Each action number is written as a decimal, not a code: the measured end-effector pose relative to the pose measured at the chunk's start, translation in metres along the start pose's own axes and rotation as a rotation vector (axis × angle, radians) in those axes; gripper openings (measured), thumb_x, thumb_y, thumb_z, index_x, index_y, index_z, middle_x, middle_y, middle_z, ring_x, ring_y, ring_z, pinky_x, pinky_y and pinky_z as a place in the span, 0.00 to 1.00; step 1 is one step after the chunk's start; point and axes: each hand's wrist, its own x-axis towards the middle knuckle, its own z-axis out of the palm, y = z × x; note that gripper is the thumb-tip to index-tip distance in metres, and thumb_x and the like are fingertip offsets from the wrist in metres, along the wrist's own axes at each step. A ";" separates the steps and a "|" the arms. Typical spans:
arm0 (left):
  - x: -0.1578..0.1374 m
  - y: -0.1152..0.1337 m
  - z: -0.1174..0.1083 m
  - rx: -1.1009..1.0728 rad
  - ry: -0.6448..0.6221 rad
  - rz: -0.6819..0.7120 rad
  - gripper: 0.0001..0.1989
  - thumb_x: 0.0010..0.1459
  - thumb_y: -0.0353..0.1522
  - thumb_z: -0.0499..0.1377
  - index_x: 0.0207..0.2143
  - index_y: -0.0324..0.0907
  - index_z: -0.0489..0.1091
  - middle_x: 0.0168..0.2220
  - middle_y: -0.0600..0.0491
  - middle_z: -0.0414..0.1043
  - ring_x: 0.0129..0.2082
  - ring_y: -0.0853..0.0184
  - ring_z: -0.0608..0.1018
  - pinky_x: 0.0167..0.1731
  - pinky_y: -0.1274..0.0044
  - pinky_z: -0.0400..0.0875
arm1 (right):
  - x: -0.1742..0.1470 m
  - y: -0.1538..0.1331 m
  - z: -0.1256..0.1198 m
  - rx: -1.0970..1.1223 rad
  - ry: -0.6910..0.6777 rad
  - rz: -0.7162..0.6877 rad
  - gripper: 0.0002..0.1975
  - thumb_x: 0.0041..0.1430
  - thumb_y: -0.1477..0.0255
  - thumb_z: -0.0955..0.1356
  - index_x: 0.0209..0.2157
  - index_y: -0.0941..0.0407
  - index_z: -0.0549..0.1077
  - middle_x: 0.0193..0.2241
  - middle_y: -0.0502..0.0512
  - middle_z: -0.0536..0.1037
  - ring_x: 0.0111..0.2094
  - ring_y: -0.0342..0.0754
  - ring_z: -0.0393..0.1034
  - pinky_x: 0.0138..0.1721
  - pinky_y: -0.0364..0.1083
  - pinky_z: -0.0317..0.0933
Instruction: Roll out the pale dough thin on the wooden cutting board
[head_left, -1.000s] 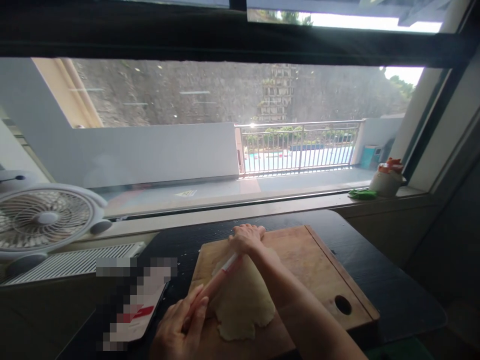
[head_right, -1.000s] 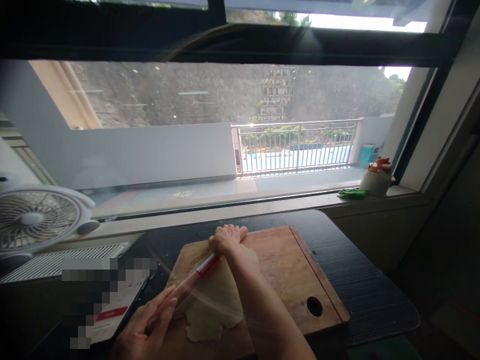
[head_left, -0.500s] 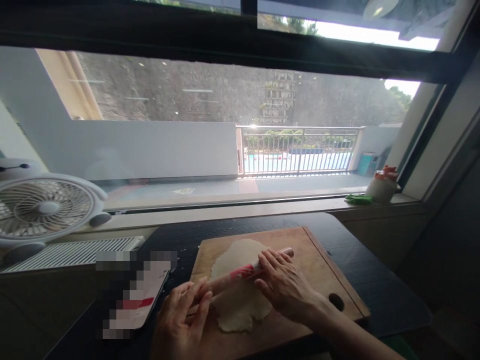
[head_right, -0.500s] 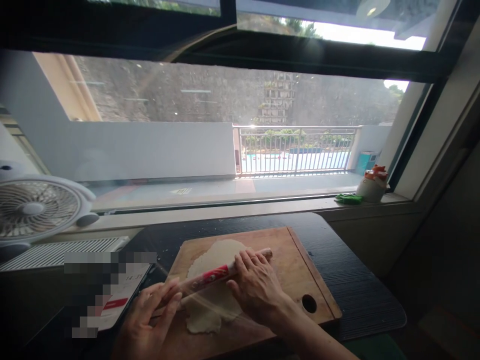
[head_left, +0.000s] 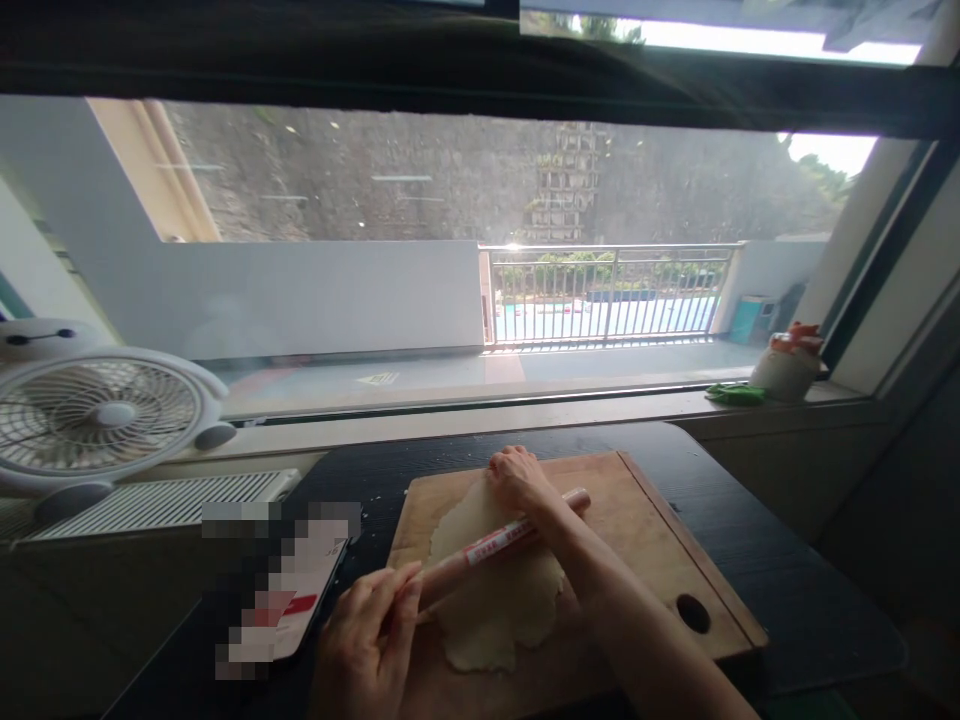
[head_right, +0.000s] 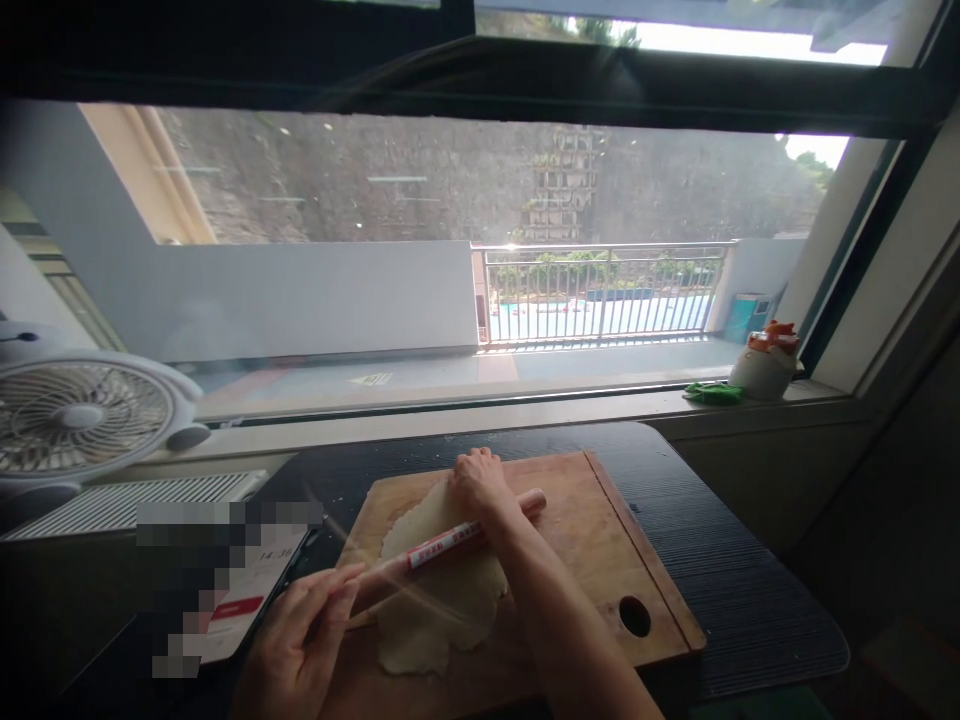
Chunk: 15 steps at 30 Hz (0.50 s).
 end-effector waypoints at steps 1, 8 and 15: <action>0.000 0.001 0.000 -0.010 -0.005 -0.006 0.13 0.60 0.39 0.51 0.44 0.47 0.68 0.40 0.52 0.69 0.42 0.65 0.72 0.42 0.73 0.69 | 0.000 0.000 -0.001 0.003 0.011 -0.007 0.11 0.60 0.68 0.60 0.32 0.57 0.72 0.34 0.58 0.73 0.38 0.48 0.64 0.38 0.45 0.55; -0.002 0.000 0.002 -0.040 0.006 -0.008 0.13 0.58 0.41 0.54 0.43 0.47 0.69 0.40 0.52 0.69 0.40 0.66 0.73 0.39 0.75 0.70 | -0.064 -0.006 -0.022 0.063 0.156 -0.034 0.14 0.64 0.68 0.55 0.44 0.54 0.68 0.42 0.54 0.70 0.46 0.47 0.59 0.47 0.45 0.51; -0.002 0.000 0.003 -0.034 -0.031 -0.006 0.11 0.58 0.41 0.53 0.39 0.47 0.70 0.37 0.53 0.70 0.37 0.66 0.74 0.38 0.75 0.70 | -0.113 -0.019 -0.025 0.095 0.168 -0.043 0.12 0.61 0.64 0.59 0.42 0.51 0.68 0.42 0.52 0.69 0.48 0.49 0.57 0.51 0.49 0.47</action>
